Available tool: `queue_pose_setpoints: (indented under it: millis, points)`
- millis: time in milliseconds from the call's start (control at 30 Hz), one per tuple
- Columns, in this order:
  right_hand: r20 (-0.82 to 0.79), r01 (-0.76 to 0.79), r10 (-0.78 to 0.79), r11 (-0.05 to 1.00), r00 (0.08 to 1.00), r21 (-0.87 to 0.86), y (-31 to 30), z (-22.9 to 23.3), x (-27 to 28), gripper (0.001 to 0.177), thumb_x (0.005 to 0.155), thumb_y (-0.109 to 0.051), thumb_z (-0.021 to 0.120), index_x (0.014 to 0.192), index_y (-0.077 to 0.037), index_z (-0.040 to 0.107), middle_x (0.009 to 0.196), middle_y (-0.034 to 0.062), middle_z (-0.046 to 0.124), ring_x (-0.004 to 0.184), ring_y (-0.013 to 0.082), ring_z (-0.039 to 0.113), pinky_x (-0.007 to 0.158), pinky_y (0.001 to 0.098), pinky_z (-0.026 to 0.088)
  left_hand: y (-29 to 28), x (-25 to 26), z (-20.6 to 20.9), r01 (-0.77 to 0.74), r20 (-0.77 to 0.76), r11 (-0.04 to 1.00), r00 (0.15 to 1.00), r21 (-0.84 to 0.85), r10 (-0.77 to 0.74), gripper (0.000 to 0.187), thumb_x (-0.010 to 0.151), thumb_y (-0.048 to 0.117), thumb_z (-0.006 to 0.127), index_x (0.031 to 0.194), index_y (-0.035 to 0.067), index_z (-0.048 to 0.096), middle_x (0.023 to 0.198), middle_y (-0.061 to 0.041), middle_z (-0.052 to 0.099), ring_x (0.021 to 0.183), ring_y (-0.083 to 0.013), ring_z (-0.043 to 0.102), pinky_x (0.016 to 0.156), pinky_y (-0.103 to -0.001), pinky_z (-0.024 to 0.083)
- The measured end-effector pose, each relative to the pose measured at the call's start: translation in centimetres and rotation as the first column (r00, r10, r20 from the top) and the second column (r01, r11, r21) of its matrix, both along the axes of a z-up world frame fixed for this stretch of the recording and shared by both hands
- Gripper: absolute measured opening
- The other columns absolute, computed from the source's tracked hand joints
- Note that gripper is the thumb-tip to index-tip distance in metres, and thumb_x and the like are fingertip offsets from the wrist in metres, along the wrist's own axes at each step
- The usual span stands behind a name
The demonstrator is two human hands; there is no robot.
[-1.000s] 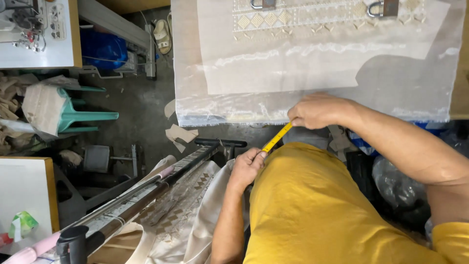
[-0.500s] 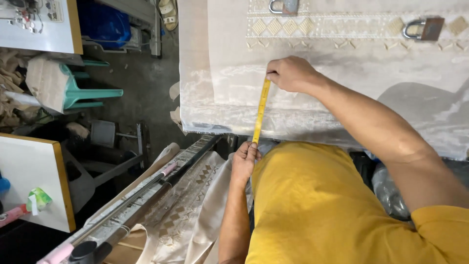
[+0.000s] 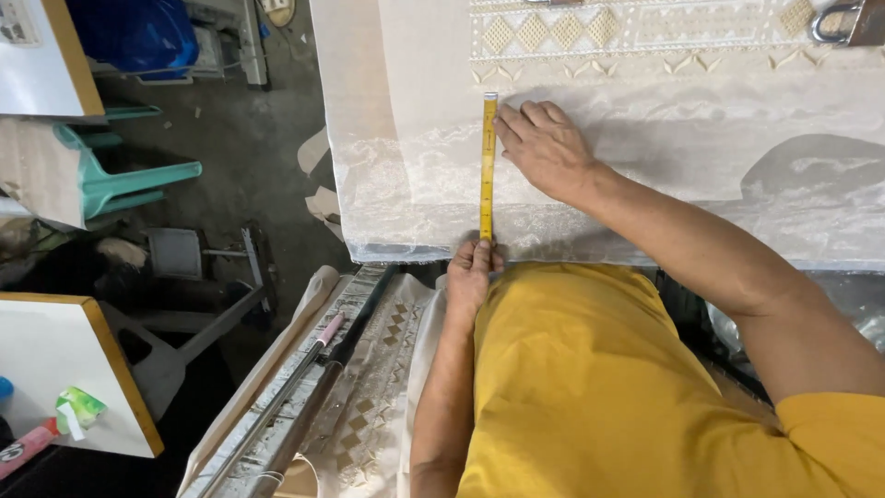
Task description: The person measures a piece of sheer, patterned fabric using a yellow measuring tape and then cuts it with large scissors. The fabric is secured to the table with padlocks during the process.
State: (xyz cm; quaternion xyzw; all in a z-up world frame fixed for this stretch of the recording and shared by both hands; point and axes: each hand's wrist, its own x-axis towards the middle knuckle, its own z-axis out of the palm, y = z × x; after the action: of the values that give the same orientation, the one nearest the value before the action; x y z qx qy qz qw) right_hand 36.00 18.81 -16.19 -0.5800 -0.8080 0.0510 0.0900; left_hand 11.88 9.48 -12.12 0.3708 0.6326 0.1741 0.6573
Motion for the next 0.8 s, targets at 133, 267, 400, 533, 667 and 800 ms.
queue_pose_setpoints:
  millis: [133, 267, 400, 533, 667, 800]
  points:
    - [-0.003, 0.001, -0.002, 1.000, 1.000, -0.012, 0.3, 0.6, -0.4, 0.053, 0.095, -0.029, 0.072, 0.141, -0.004, 0.062, 0.139, 0.0141, 0.063, 0.116, 0.0288, 0.055, 0.106, 0.0436, 0.040, 0.2, 0.0, -0.2, 0.075, -0.014, 0.997, 0.997, 0.000, -0.075, 0.030, 0.110, 0.027, 0.054, 0.093, 0.010, 0.072, 0.070, -0.004, 0.074, 0.068, -0.0131, 0.072, 0.064, -0.026, 0.055]
    - [0.010, 0.010, -0.010, 1.000, 1.000, 0.018, 0.4, -0.1, -0.5, 0.053, 0.096, -0.031, 0.073, 0.141, -0.004, 0.063, 0.139, 0.0140, 0.063, 0.115, 0.0288, 0.056, 0.106, 0.0435, 0.040, 0.7, 0.2, 0.6, 0.151, -0.066, 0.988, 0.986, -0.017, -0.152, 0.033, 0.110, 0.036, 0.052, 0.095, 0.014, 0.073, 0.070, -0.001, 0.074, 0.070, -0.0114, 0.071, 0.065, -0.026, 0.053]
    - [-0.009, 0.003, -0.003, 0.998, 1.000, 0.055, 0.5, -0.3, -0.2, 0.052, 0.094, -0.031, 0.074, 0.137, -0.003, 0.065, 0.137, 0.0144, 0.064, 0.112, 0.0296, 0.057, 0.104, 0.0444, 0.043, 0.8, 0.2, 0.0, 0.185, -0.116, 0.981, 0.975, -0.053, -0.190, 0.035, 0.109, 0.037, 0.052, 0.090, 0.018, 0.073, 0.067, 0.002, 0.074, 0.068, -0.0106, 0.069, 0.064, -0.025, 0.051]
    - [-0.025, -0.001, 0.003, 0.997, 1.000, 0.078, 0.8, -0.4, -0.3, 0.049, 0.094, -0.031, 0.074, 0.134, -0.003, 0.067, 0.136, 0.0144, 0.065, 0.109, 0.0295, 0.057, 0.103, 0.0446, 0.043, 1.6, 1.0, 1.9, 0.174, -0.148, 0.977, 0.970, -0.121, -0.191, 0.036, 0.107, 0.039, 0.053, 0.088, 0.019, 0.076, 0.066, 0.001, 0.073, 0.067, -0.0107, 0.067, 0.064, -0.025, 0.052]
    - [0.312, -0.017, 0.077, 0.982, 0.947, -0.189, 1.4, 0.4, -0.3, 0.062, 0.105, -0.051, 0.048, 0.152, -0.012, 0.052, 0.159, 0.0070, 0.052, 0.125, 0.0240, 0.057, 0.108, 0.0393, 0.043, 1.8, 1.3, 2.0, 0.070, -0.098, 0.977, 0.991, -0.203, -0.091, 0.026, 0.105, 0.030, 0.056, 0.089, 0.013, 0.069, 0.076, -0.003, 0.075, 0.067, -0.0127, 0.068, 0.061, -0.025, 0.054]
    - [0.416, -0.026, 0.086, 0.989, 0.905, -0.148, 1.7, 1.7, -0.4, 0.074, 0.104, -0.070, 0.040, 0.152, -0.016, 0.056, 0.156, 0.0031, 0.055, 0.113, 0.0186, 0.056, 0.102, 0.0345, 0.041, 3.2, 2.0, 3.7, 0.184, -0.249, 0.958, 0.939, -0.221, -0.237, 0.034, 0.103, 0.035, 0.051, 0.080, 0.015, 0.067, 0.073, 0.001, 0.076, 0.062, -0.0129, 0.067, 0.064, -0.028, 0.053]
